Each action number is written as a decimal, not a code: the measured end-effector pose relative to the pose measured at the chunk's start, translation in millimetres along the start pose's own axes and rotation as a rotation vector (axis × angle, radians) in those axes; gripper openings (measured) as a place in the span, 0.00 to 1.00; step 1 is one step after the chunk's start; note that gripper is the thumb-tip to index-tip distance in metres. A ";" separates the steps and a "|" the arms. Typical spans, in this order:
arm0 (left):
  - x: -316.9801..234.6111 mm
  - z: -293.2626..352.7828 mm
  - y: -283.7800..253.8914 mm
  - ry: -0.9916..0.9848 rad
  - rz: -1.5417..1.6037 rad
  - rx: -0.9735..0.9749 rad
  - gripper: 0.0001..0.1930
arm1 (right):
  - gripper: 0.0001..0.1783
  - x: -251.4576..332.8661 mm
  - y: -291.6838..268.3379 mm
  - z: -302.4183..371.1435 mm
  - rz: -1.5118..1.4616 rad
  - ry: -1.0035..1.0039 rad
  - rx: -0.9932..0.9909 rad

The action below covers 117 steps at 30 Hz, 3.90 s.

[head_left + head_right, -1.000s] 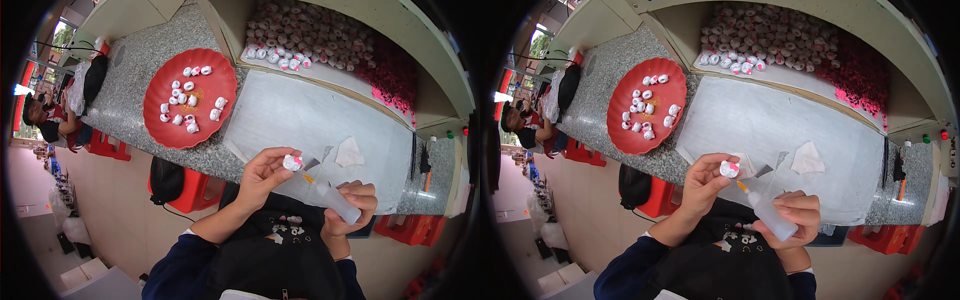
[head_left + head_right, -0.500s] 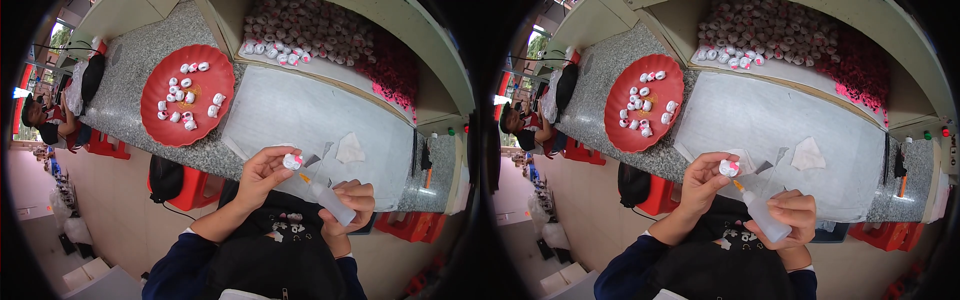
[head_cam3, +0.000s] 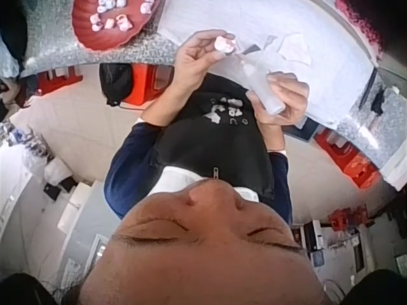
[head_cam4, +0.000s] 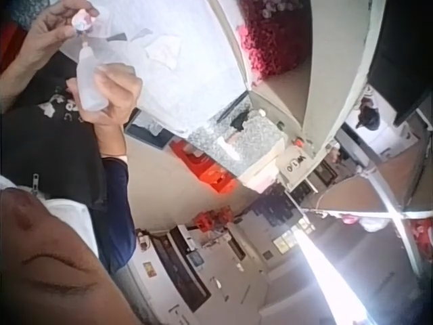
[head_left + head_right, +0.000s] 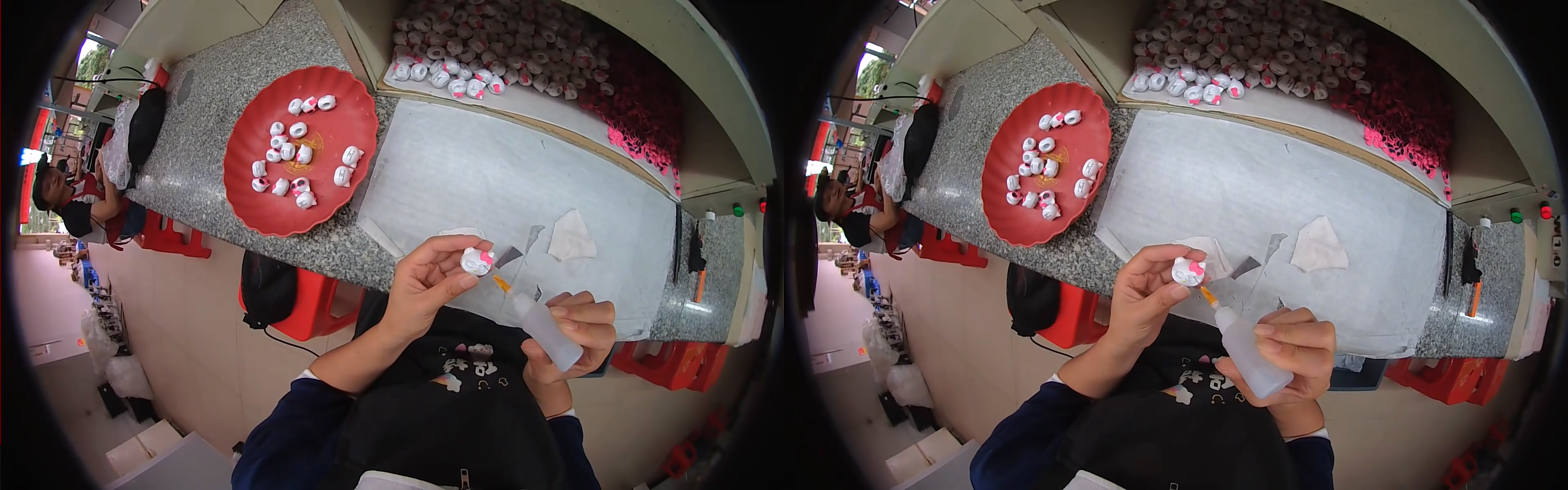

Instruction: Glue small pink bows onto toy cat heads at a factory workbench.

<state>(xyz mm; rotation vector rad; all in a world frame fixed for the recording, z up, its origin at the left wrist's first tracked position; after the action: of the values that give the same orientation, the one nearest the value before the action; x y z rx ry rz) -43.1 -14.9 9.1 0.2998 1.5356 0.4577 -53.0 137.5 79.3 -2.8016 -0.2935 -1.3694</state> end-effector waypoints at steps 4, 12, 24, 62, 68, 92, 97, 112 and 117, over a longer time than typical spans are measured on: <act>1.1 0.7 2.7 -0.010 0.044 0.066 0.18 | 0.23 -0.8 1.0 1.2 -0.017 0.008 0.006; 2.3 0.4 1.5 0.007 0.052 0.055 0.18 | 0.22 0.6 0.7 0.6 -0.036 0.019 0.002; -6.2 1.1 6.2 0.148 -0.141 0.074 0.17 | 0.22 1.3 3.7 0.0 -0.025 0.008 0.041; -27.0 -5.8 -37.4 0.076 -0.056 -0.214 0.19 | 0.17 -184.2 -77.2 -162.2 1.057 0.142 0.571; -27.2 -8.7 -40.0 0.071 -0.057 -0.238 0.20 | 0.14 -156.4 -57.8 -138.5 0.813 -0.055 0.644; -19.9 -4.3 -14.8 0.220 -0.209 -0.073 0.16 | 0.08 -65.8 28.4 6.0 -0.543 0.735 -0.065; -19.5 -3.7 -9.7 0.332 -0.410 -0.061 0.14 | 0.07 -60.8 29.3 6.0 -0.594 0.753 0.001; -30.1 0.0 4.6 0.381 -0.693 0.025 0.15 | 0.04 -64.9 29.5 7.1 -0.515 0.737 0.019; -26.9 0.7 3.7 0.393 -0.544 0.069 0.13 | 0.09 -62.2 28.6 11.0 -0.490 0.665 0.003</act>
<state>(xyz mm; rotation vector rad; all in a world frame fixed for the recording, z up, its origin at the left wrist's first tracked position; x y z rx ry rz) -42.1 -24.1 34.7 -0.1715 1.9332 0.0285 -76.8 100.2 25.8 -2.1539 -0.9788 -2.2686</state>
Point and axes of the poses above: each hand's wrist, its own z-axis away from the middle knuckle, its own y-axis out of the palm, x = y × z, the point moved 6 cm from there along -z, towards the middle knuckle, and after that the axes turned 10 degrees about -z, right-handed, at the moved point
